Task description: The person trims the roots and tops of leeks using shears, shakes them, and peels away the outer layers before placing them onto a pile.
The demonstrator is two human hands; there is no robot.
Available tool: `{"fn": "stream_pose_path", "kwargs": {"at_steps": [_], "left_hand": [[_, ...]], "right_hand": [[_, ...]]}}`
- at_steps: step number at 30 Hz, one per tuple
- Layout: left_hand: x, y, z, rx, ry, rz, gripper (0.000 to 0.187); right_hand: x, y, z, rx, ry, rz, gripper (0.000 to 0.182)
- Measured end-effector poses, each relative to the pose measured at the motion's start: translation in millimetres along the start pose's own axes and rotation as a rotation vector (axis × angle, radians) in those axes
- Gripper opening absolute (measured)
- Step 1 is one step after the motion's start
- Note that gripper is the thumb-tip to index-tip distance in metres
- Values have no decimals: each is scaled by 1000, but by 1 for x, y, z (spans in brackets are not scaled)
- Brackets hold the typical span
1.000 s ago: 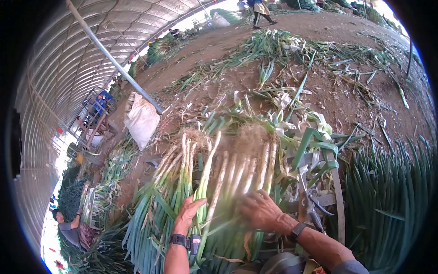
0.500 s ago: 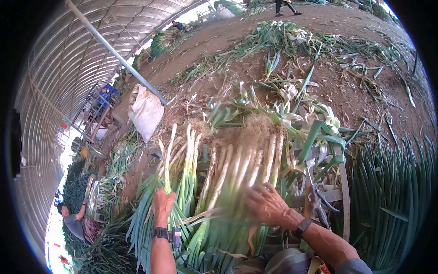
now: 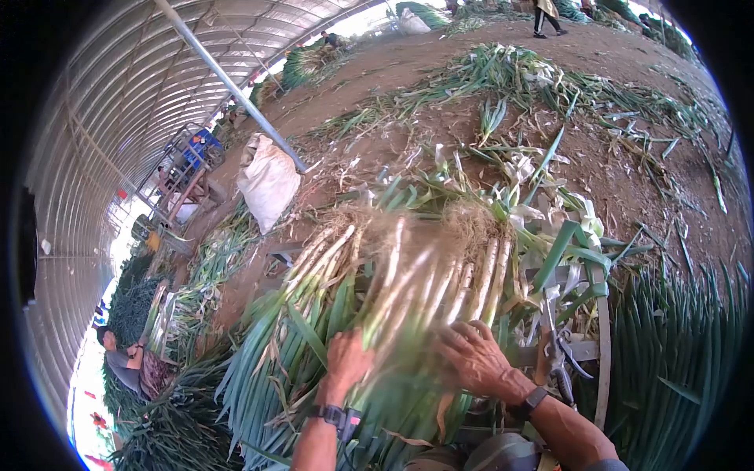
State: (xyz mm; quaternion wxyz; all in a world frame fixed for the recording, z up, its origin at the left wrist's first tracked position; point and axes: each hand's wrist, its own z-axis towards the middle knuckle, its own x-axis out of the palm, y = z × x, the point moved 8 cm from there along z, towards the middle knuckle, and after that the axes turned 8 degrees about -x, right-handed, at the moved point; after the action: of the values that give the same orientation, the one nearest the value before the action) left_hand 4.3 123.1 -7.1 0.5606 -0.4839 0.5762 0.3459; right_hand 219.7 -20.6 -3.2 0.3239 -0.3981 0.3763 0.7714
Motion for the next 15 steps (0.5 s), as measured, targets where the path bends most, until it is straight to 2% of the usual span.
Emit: {"fn": "stream_pose_path", "kwargs": {"at_steps": [1, 5, 8, 11, 12, 13, 15], "left_hand": [[-4, -12, -9, 48, -59, 71, 43], [-4, -8, -12, -5, -71, 12, 43], [-10, 10, -8, -84, -152, -101, 39], [-28, 40, -2, -243, -55, -278, 36], [-39, 49, -4, -214, -158, -333, 33], [-50, 61, -9, -215, -130, -469, 36], [-73, 75, -20, -257, -59, -965, 38]], "right_hand": [[0, -1, 0, -1, 5, -9, 56], [-7, 3, 2, 1, 2, 4, 58], [-7, 3, 3, 13, 5, 12, 58], [-5, 2, 1, -3, -11, 0, 56], [-4, 3, 0, -2, -11, -1, 55], [-4, 2, 0, -2, -13, -4, 54], [-6, 2, 1, 1, -14, -2, 53]]}}
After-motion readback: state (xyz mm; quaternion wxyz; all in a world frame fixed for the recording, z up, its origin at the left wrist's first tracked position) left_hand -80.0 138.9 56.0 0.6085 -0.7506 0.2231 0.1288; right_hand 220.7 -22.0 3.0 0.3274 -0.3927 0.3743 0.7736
